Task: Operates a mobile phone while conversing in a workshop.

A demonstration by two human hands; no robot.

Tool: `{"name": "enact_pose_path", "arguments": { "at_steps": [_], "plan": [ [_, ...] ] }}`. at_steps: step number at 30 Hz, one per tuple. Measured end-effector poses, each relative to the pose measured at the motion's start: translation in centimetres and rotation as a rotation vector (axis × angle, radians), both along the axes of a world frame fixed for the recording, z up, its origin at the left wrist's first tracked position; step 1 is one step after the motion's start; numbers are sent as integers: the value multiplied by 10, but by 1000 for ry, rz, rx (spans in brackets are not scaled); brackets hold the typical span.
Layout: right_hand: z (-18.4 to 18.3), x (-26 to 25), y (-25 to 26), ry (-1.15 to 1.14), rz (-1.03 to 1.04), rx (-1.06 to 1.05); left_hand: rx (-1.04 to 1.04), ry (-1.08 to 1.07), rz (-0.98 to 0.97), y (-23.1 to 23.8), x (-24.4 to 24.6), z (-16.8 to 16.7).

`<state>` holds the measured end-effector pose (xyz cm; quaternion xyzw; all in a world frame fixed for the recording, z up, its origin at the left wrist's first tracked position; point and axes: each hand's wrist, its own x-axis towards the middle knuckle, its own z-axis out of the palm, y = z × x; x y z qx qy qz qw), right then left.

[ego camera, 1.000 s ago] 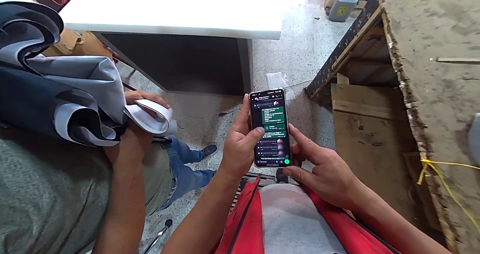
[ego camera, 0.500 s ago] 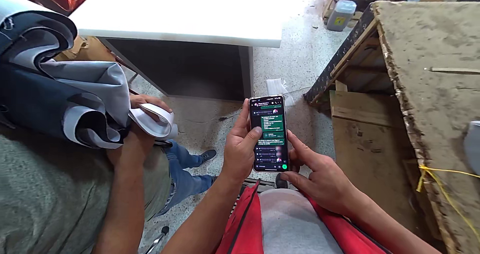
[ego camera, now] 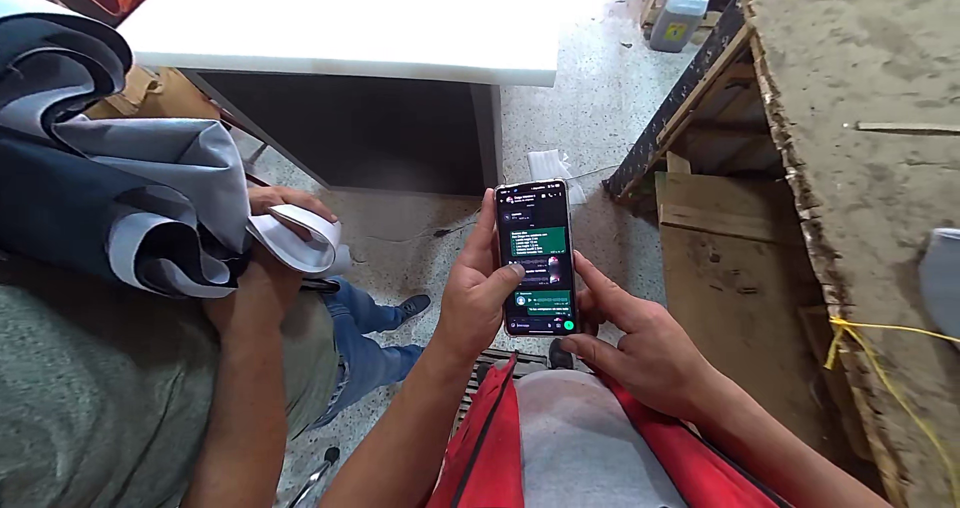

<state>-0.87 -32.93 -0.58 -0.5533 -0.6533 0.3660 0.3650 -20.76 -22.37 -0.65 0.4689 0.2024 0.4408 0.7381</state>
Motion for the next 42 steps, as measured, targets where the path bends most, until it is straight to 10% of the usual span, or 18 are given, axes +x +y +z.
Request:
{"name": "enact_pose_path", "arguments": {
  "at_steps": [42],
  "plan": [
    [-4,-1,-2,-16,17,-30,-169,-30,189,-9,10,-2]
  ]
}}
